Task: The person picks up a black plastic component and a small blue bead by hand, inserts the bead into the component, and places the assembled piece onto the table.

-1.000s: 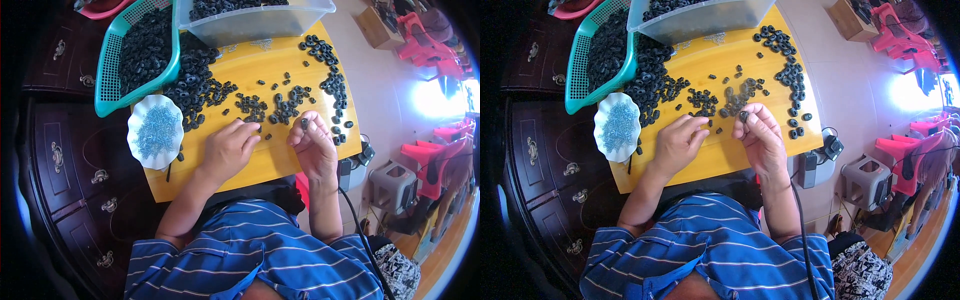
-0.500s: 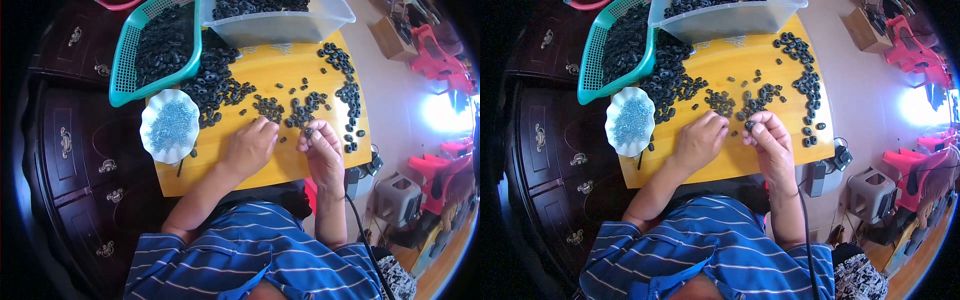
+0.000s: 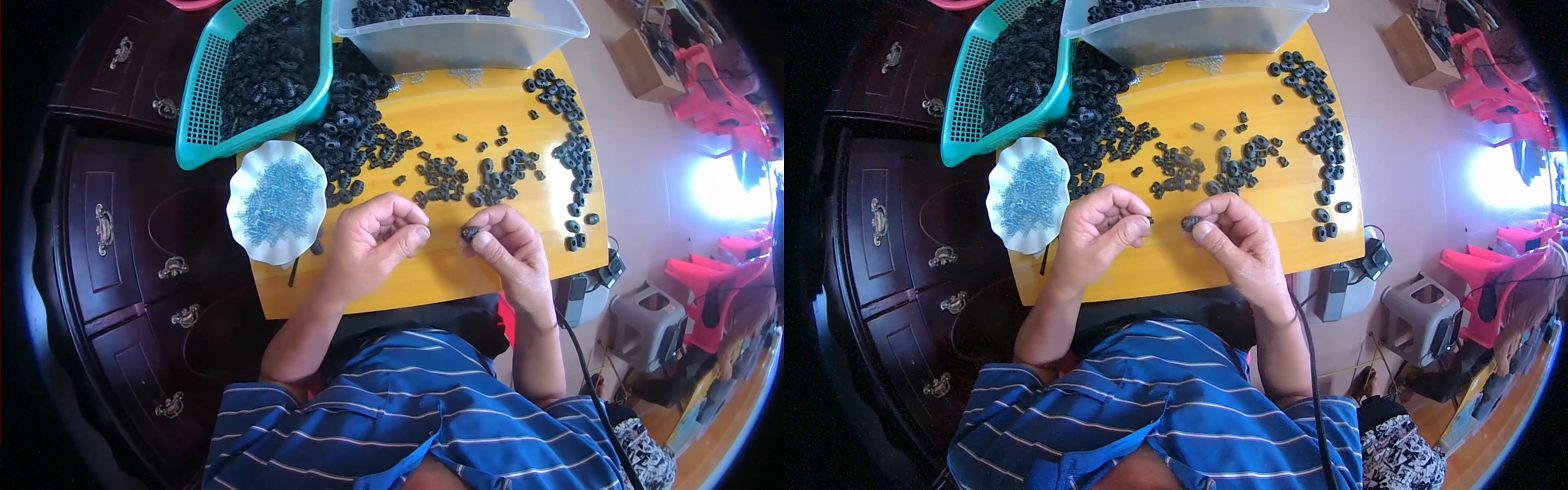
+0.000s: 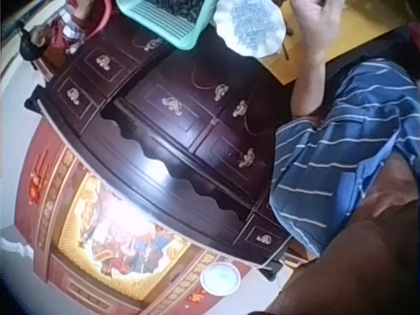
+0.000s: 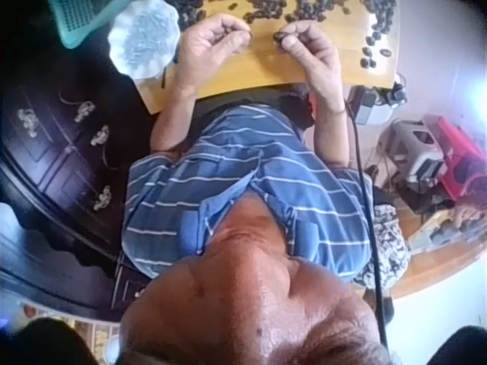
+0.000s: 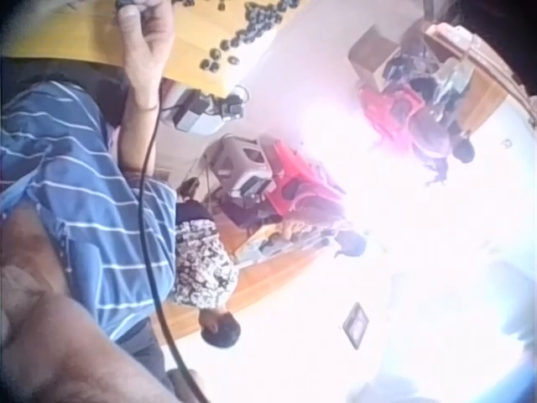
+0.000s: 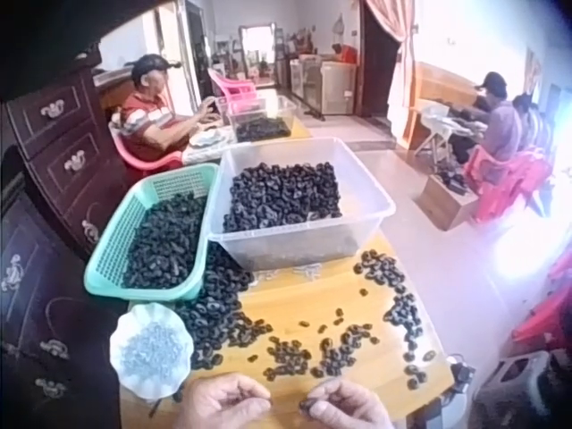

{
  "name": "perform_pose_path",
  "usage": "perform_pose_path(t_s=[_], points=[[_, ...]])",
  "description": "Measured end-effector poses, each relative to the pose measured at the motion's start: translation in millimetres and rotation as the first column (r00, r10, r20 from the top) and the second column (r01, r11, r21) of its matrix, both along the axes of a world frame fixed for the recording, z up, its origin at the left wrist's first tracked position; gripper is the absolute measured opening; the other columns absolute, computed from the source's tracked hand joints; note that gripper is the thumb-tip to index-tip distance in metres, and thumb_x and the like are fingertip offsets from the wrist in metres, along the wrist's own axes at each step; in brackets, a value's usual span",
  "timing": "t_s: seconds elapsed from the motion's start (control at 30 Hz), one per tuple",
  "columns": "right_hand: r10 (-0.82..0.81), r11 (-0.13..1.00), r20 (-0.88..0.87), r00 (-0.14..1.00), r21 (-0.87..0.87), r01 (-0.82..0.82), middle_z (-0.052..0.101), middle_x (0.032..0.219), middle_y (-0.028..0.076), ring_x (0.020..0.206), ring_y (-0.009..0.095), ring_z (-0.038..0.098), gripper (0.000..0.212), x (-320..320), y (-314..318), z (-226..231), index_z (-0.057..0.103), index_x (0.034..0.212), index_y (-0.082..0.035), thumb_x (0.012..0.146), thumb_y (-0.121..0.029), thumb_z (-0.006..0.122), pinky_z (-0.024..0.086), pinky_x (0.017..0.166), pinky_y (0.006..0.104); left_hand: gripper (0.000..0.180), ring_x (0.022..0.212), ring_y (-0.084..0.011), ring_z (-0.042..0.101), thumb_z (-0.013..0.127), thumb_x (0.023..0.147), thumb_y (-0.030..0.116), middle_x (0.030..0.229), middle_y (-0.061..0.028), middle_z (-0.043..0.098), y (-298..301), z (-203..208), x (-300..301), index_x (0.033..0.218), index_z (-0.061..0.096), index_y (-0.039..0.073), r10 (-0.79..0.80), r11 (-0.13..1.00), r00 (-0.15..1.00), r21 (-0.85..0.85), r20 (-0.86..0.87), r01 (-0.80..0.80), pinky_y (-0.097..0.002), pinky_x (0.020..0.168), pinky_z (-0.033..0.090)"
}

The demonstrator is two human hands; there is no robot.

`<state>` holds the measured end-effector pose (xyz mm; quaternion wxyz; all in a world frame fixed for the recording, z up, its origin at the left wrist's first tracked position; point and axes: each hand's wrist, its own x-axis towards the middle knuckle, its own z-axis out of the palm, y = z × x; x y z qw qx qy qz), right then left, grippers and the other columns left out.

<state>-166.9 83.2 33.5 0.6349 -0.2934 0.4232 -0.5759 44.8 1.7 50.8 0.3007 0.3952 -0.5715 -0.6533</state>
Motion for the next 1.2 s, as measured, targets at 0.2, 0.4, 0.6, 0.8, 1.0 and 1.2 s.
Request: perform_pose_path(t_s=[0.2,0.4,0.6,0.8,1.0,1.2], points=[[0.092,0.996,-0.071,0.993,0.018,-0.091,0.067,0.1,0.001,0.095,0.006,0.061,0.014,0.5,-0.1,1.6,0.062,0.114,-0.001,0.102,-0.009,0.064,0.049,0.089,0.0225,0.009,0.079,-0.0049,0.064,0.065,0.099,0.004,0.09,-0.0019,0.067,-2.1,2.4,-1.5,0.107,0.064,0.001,-0.094,0.99,0.988,0.096,-0.126,0.107,-0.0208,0.07,0.053],[0.128,0.992,-0.057,0.99,-0.002,-0.128,0.068,0.1,0.001,0.094,0.006,0.061,0.015,-1.9,1.1,0.1,0.063,0.114,0.0,0.102,-0.009,0.064,0.049,0.088,0.0229,0.01,0.079,-0.0053,0.063,0.064,0.099,0.004,0.09,-0.0016,0.066,-3.0,4.7,-7.5,0.108,0.063,0.001,-0.186,0.976,0.969,0.087,-0.164,0.202,-0.0212,0.072,0.053],[0.15,0.988,-0.026,0.988,-0.037,-0.151,0.068,0.101,0.001,0.095,0.007,0.062,0.015,-2.9,2.1,-1.1,0.064,0.114,0.0,0.102,-0.01,0.064,0.049,0.088,0.0233,0.01,0.077,-0.007,0.065,0.066,0.098,0.005,0.087,-0.0036,0.067,-1.3,2.0,-10.3,0.106,0.063,0.0,-0.212,0.967,0.955,0.097,-0.207,0.236,-0.0216,0.07,0.053],[0.126,0.99,-0.005,0.992,-0.062,-0.126,0.069,0.1,0.001,0.093,0.006,0.062,0.014,-2.8,4.2,-4.7,0.064,0.113,-0.001,0.101,-0.008,0.066,0.049,0.086,0.0226,0.006,0.076,-0.0044,0.061,0.066,0.096,0.0,0.086,-0.0003,0.065,1.0,4.3,-13.4,0.102,0.064,0.001,-0.212,0.971,0.958,0.071,-0.194,0.23,-0.0206,0.068,0.051],[0.04,0.998,-0.189,0.981,-0.048,-0.05,0.069,0.09,0.0,0.085,0.005,0.06,0.01,2.0,3.7,-5.6,0.067,0.104,-0.001,0.097,-0.007,0.071,0.049,0.081,0.0225,0.004,0.064,-0.0032,0.056,0.069,0.092,-0.002,0.07,0.0009,0.062,-1.3,1.9,-18.6,0.092,0.066,0.0,-0.177,0.971,0.983,-0.157,0.039,0.181,-0.0214,0.059,0.046],[0.002,0.998,-0.381,0.925,-0.058,-0.026,0.068,0.083,-0.001,0.079,0.005,0.059,0.008,8.2,1.7,-2.2,0.068,0.097,0.0,0.095,-0.006,0.073,0.049,0.075,0.023,0.005,0.07,-0.0075,0.065,0.071,0.09,-0.004,0.075,-0.0034,0.068,-4.5,-0.4,-11.8,0.093,0.069,-0.001,-0.208,0.953,0.974,-0.204,0.091,0.222,-0.0241,0.063,0.051]])
